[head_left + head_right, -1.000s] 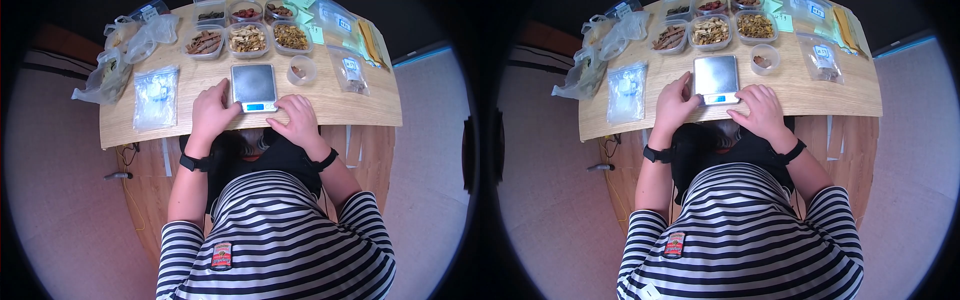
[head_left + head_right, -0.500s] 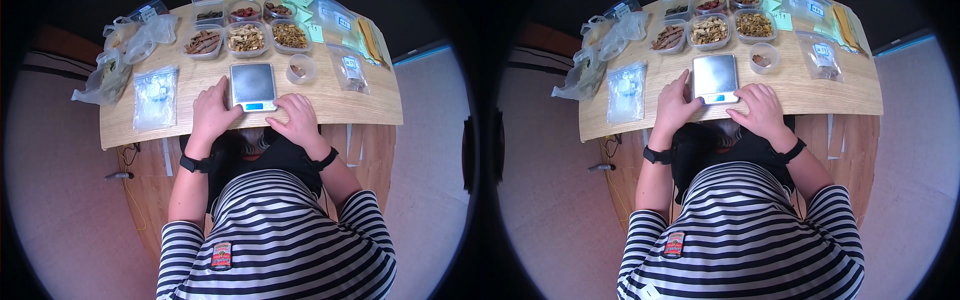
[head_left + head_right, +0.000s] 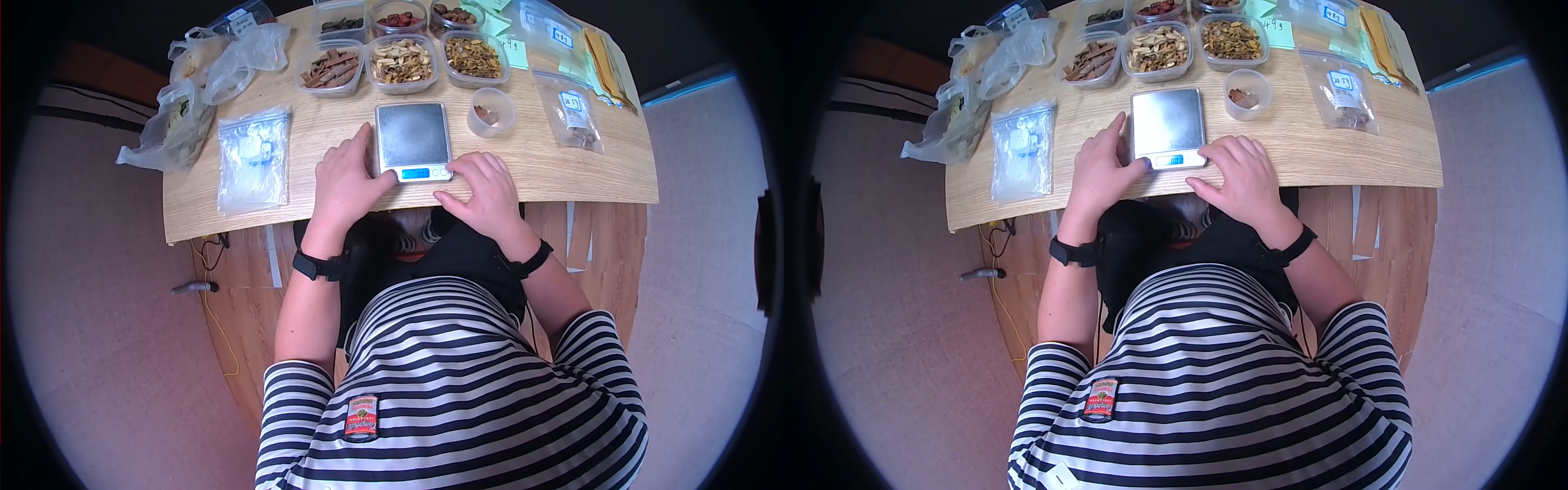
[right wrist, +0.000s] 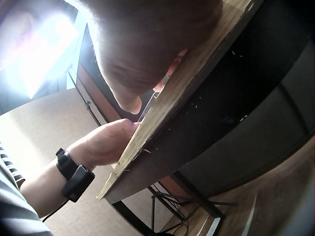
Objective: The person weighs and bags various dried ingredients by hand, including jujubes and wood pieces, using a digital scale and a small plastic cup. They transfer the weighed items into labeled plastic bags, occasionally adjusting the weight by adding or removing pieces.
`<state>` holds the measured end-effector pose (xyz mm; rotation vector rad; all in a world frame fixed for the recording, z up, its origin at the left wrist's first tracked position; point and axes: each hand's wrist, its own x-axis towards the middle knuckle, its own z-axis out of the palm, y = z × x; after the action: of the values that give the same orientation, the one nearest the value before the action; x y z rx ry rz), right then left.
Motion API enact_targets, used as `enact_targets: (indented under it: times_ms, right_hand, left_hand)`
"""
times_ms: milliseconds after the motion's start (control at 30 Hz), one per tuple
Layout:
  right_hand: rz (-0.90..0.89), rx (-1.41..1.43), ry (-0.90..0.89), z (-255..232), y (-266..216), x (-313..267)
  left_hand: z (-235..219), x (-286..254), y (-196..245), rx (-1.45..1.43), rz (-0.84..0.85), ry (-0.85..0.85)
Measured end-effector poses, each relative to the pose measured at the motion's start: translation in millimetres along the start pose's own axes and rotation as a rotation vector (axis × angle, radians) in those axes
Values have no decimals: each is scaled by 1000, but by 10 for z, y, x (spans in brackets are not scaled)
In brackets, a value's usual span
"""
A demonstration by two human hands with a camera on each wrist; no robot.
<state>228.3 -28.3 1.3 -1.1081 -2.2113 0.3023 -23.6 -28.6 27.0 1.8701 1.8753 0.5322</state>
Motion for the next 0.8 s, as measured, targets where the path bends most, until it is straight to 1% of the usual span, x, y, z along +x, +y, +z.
enact_targets:
  times_ms: [567, 667, 733, 767, 800]
  right_hand:
    - [8, 3, 1, 5, 6, -7]
    - [7, -3, -3, 1, -2, 4]
    - [8, 10, 2, 4, 7, -6]
    - [8, 8, 4, 0, 4, -8]
    - [3, 9, 8, -7, -1, -5]
  left_hand:
    - [-2, 11, 20, 20, -16, -19]
    - [0, 17, -12, 18, -4, -18]
    - [-10, 17, -54, 17, 63, 6]
    - [-19, 30, -74, 16, 65, 7]
    - [-32, 64, -94, -202, -66, 20]
